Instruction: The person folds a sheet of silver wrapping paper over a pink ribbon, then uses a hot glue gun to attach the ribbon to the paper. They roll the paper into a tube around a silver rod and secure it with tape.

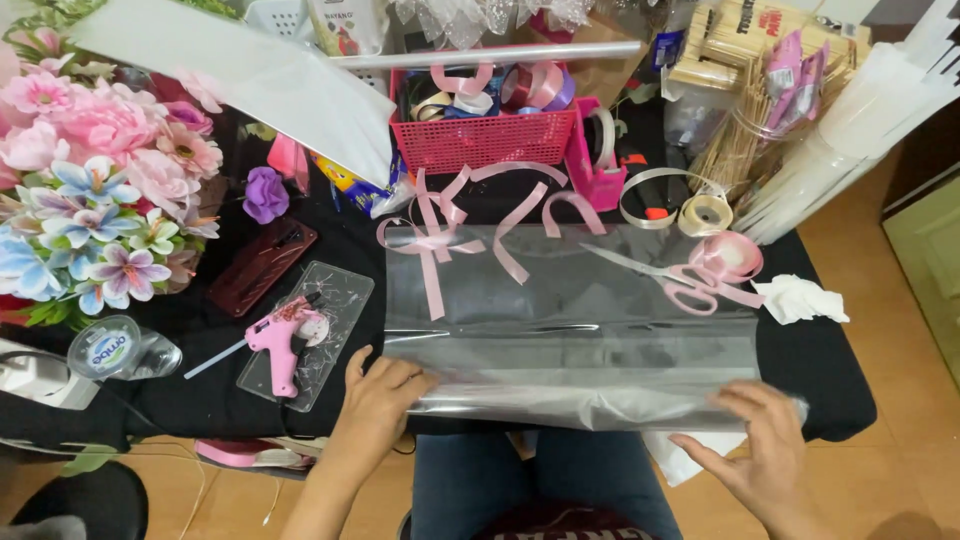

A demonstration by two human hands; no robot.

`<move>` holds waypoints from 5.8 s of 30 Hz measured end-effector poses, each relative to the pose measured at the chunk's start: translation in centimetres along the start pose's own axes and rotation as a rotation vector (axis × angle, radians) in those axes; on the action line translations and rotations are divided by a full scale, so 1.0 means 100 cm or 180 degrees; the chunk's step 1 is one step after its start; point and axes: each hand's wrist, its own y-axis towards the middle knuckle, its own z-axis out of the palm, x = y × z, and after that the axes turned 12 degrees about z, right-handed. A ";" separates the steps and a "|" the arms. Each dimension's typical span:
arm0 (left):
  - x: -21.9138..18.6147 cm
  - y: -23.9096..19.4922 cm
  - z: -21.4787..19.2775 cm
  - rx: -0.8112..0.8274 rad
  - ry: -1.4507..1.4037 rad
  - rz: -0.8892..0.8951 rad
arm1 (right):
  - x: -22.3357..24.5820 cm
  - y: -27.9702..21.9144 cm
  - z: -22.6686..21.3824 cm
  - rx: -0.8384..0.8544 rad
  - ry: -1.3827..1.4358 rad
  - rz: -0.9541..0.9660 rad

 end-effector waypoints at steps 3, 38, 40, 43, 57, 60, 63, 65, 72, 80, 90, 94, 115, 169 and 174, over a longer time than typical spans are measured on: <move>0.007 0.001 -0.005 0.0011 -0.0276 0.0063 | 0.001 0.021 -0.001 0.0111 -0.1077 -0.0665; -0.050 0.102 0.074 0.0639 0.0116 0.0759 | -0.015 0.178 0.029 0.3352 -0.0012 0.1159; -0.057 0.099 0.068 0.0597 0.0222 0.0763 | -0.027 0.191 0.029 0.2675 -0.0030 0.1048; -0.068 0.091 0.068 0.0497 0.0387 0.0746 | -0.054 0.212 0.044 0.1825 -0.0277 0.0453; -0.072 0.079 0.104 0.0475 0.0396 0.0541 | -0.035 0.250 0.113 0.2847 -0.1765 0.0916; -0.072 0.078 0.109 0.0532 0.0252 0.0485 | -0.014 0.251 0.106 0.3051 -0.1917 0.1181; -0.073 0.077 0.111 0.0569 0.0142 0.0485 | -0.026 0.256 0.108 0.3168 -0.1841 0.1431; -0.073 0.075 0.110 0.0408 0.0157 0.0510 | -0.044 0.259 0.109 0.2936 -0.1387 0.1268; -0.075 0.076 0.106 0.0391 0.0236 0.0487 | -0.019 0.280 0.051 0.2308 -0.0306 0.1582; -0.081 0.075 0.107 -0.0142 -0.0160 0.0311 | 0.028 0.260 -0.006 0.1577 0.0639 0.0223; -0.068 0.079 0.105 0.0124 -0.1625 -0.0417 | 0.070 0.128 0.073 0.3926 -0.0073 -0.0691; -0.052 0.084 0.099 -0.0104 -0.2244 -0.0609 | 0.052 0.102 0.084 0.2687 -0.0297 -0.0914; 0.123 0.254 0.163 0.0161 0.0953 -0.1411 | 0.049 0.061 0.034 0.1000 0.1095 -0.0307; 0.015 0.137 0.005 -0.2656 -0.0070 0.0619 | 0.159 0.156 0.084 0.1171 0.0420 -0.1345; 0.012 0.135 0.007 -0.3283 -0.0090 0.0783 | 0.157 0.144 0.098 0.0856 0.1311 -0.1001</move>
